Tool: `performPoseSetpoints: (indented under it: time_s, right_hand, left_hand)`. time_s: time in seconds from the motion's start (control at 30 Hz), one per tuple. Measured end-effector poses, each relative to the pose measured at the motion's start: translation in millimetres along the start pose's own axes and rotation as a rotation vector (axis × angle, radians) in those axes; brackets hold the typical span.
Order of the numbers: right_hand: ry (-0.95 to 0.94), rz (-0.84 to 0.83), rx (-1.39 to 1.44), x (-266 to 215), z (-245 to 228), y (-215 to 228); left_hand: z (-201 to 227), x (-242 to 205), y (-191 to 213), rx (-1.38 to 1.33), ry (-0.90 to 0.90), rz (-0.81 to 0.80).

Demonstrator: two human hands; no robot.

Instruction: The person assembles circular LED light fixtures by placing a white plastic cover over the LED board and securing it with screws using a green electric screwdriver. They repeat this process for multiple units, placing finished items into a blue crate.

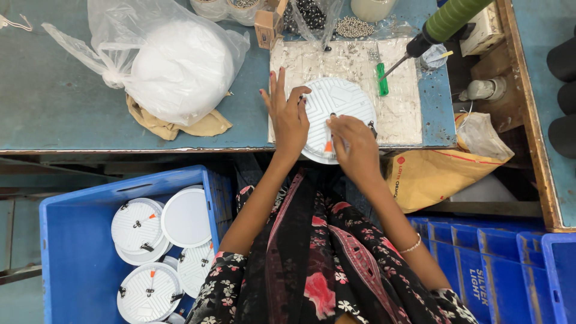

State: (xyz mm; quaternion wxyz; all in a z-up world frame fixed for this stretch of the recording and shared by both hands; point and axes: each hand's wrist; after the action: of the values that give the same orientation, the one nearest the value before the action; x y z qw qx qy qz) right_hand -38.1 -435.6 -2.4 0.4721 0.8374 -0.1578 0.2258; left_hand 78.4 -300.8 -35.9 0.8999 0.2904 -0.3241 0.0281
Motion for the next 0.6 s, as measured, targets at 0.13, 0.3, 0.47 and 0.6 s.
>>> performPoseSetpoints:
  time_s: [0.13, 0.3, 0.47, 0.6]
  right_hand:
    - [0.062, 0.023, -0.134, -10.3, -11.9, -0.3]
    - [0.032, -0.023, -0.150, -5.6, -15.0, 3.4]
    - [-0.111, -0.208, -0.048, 5.5, 0.6, 17.2]
    - [-0.154, -0.279, 0.144, 65.4, 61.9, 9.4]
  left_hand:
    - [3.1, -1.0, 6.4, -0.141, -0.083, -0.015]
    - [10.7, -27.5, 17.6, -0.318, -0.263, -0.284]
    - [6.9, -28.9, 17.0, -0.290, -0.324, -0.318]
    - [7.5, -30.1, 14.5, -0.230, -0.321, -0.304]
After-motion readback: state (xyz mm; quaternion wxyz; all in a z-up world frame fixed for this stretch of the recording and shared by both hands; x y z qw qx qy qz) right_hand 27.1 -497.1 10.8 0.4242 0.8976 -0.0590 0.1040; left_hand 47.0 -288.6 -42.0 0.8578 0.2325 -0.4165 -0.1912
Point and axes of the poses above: each hand's wrist, its own x-axis towards the middle knuckle, its own y-axis out of the back of the hand, z = x × y, and after that the axes turned 2 degrees about -x, right-handed
